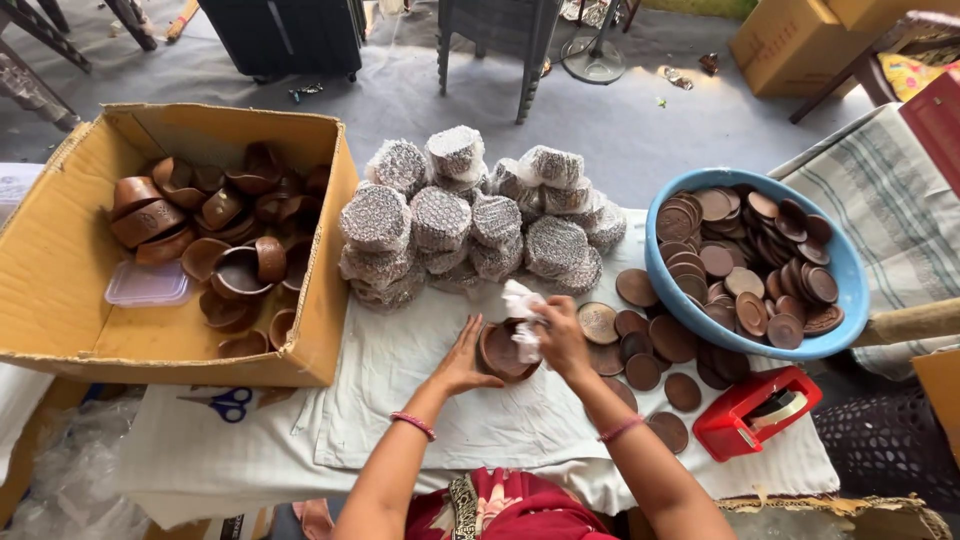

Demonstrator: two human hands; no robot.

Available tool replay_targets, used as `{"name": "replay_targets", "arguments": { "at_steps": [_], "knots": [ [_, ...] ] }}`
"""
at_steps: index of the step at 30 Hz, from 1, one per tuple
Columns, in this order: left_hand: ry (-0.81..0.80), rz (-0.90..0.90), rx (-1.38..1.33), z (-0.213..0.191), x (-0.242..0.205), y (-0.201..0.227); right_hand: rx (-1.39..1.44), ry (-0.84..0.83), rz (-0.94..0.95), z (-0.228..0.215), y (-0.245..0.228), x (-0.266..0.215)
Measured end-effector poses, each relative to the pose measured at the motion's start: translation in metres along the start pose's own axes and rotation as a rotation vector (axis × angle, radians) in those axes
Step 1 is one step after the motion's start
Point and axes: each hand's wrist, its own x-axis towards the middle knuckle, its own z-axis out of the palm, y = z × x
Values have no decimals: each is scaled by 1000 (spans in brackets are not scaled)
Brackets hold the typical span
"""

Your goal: The person wipes small wooden bowls and coasters with a white cloth, then wraps them individually in bubble wrap and secures them with tape. The wrapped items are stacked on the table, while unwrapped items are kept in a cardboard box and a blue basin.

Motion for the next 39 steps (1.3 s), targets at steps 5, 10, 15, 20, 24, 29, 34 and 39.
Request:
{"name": "replay_targets", "arguments": {
  "at_steps": [5, 10, 15, 20, 24, 29, 34, 39],
  "knots": [
    [148, 48, 29, 46, 15, -11, -191, -350, 22, 72, 21, -19],
    [340, 88, 23, 62, 7, -18, -24, -584, -218, 74, 43, -39],
    [335, 32, 78, 51, 1, 3, -155, -753, -444, 66, 41, -21],
    [304, -60, 103, 44, -3, 13, -345, -592, -452, 65, 28, -7],
    [284, -108, 101, 45, 0, 15, -691, -604, -418, 75, 25, -17],
    [293, -75, 99, 55, -3, 4, -794, -462, -365, 83, 31, -29],
    [228, -118, 132, 53, -13, -11, -406, -340, -390, 58, 15, -23],
    [603, -208, 691, 31, -88, -79, -174, -597, -397, 54, 30, -35]
  ]
}}
